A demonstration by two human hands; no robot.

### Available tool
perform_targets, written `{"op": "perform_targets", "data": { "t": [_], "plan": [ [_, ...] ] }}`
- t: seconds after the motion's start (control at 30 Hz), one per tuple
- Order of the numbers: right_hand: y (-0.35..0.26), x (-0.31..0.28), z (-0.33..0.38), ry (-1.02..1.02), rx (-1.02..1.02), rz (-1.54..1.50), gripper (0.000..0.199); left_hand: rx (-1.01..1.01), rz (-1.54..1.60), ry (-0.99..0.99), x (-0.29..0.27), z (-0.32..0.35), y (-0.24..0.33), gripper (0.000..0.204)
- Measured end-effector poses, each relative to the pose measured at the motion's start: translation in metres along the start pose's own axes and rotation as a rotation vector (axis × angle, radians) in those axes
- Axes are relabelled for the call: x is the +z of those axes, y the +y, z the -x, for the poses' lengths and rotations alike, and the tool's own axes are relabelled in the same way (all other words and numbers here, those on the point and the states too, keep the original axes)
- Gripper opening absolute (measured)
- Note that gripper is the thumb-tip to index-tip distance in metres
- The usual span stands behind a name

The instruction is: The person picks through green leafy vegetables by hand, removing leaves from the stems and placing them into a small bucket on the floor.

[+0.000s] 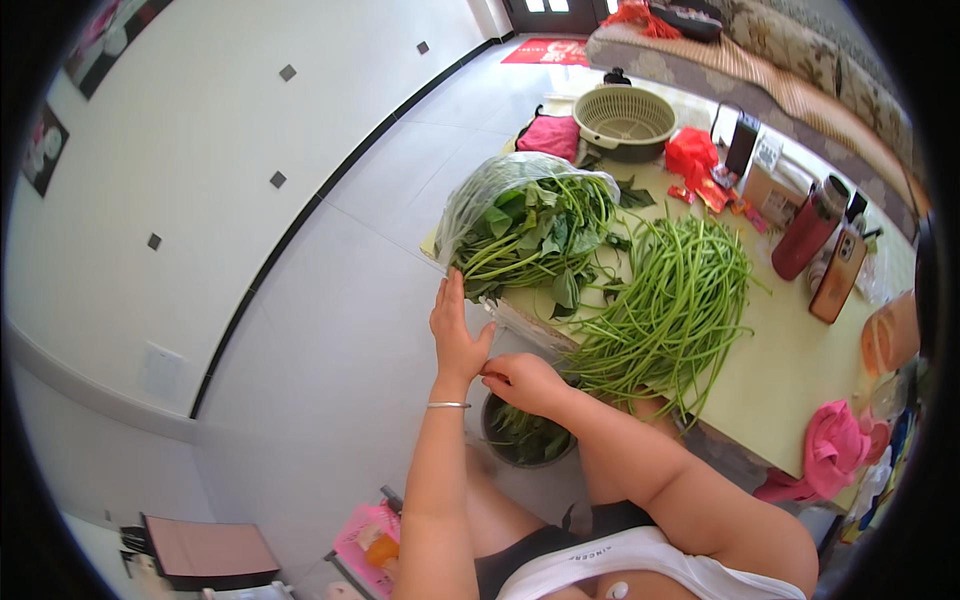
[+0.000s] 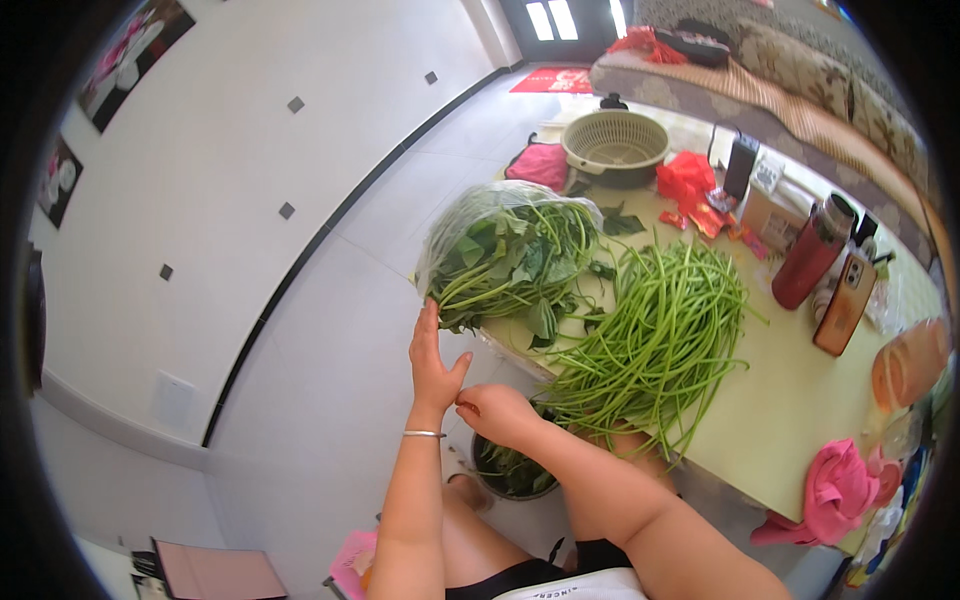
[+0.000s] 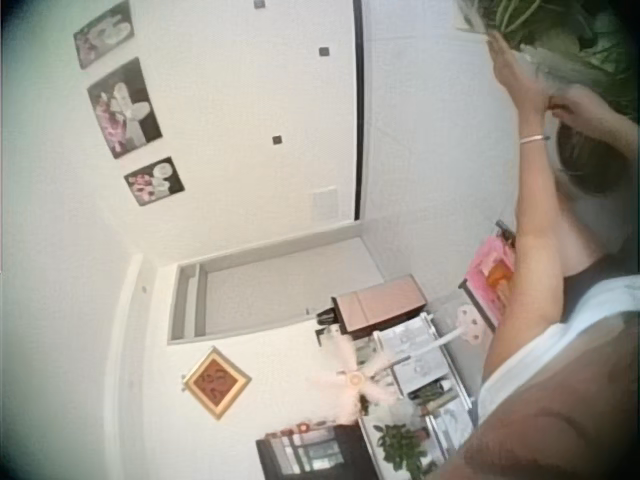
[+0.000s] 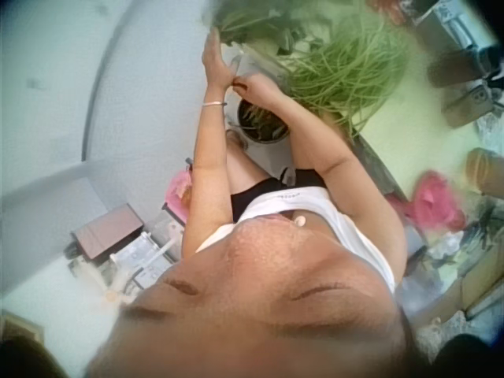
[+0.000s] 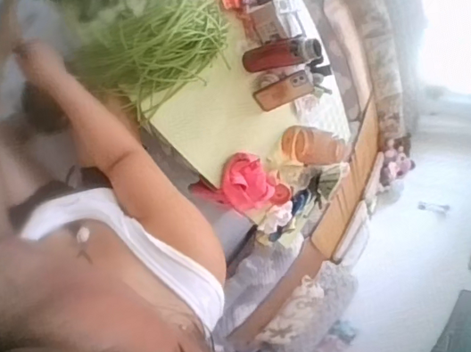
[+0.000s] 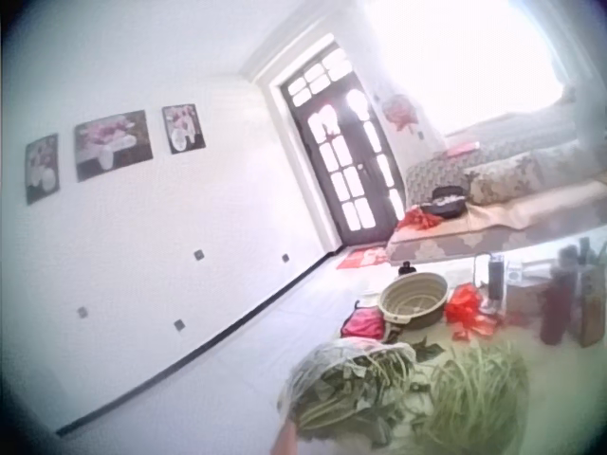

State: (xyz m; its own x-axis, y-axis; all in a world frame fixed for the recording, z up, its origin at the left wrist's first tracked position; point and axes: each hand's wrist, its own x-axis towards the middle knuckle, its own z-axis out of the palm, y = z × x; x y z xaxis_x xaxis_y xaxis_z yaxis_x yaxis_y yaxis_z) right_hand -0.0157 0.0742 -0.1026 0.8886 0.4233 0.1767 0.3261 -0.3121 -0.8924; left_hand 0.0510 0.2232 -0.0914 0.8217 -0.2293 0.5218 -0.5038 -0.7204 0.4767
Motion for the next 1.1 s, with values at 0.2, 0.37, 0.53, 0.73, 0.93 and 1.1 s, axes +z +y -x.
{"op": "perform_targets", "data": {
  "t": [0.2,0.37,0.53,0.73,0.93,1.1],
  "plan": [
    [0.006,0.006,-0.002,0.365,-0.060,-0.233,0.018,0.059,-0.020,0.049,-0.005,-0.007,0.002,0.084],
    [-0.041,0.001,-0.012,0.606,-0.200,0.062,0.024,0.095,-0.135,0.054,-0.007,-0.002,-0.002,0.078],
    [-0.079,-0.024,-0.068,0.658,-0.434,0.773,0.032,0.016,-0.139,0.058,-0.015,0.009,-0.006,0.080],
    [-0.027,-0.073,-0.106,0.282,-0.381,1.097,0.017,-0.070,-0.102,0.027,-0.016,0.004,0.001,0.085],
    [-0.031,-0.107,-0.099,0.160,-0.461,1.000,0.019,-0.137,-0.033,-0.033,-0.018,0.001,-0.006,0.085],
    [-0.037,-0.129,-0.094,0.136,-0.348,0.923,0.017,-0.124,-0.045,-0.047,-0.014,-0.002,-0.002,0.084]
  ]
}}
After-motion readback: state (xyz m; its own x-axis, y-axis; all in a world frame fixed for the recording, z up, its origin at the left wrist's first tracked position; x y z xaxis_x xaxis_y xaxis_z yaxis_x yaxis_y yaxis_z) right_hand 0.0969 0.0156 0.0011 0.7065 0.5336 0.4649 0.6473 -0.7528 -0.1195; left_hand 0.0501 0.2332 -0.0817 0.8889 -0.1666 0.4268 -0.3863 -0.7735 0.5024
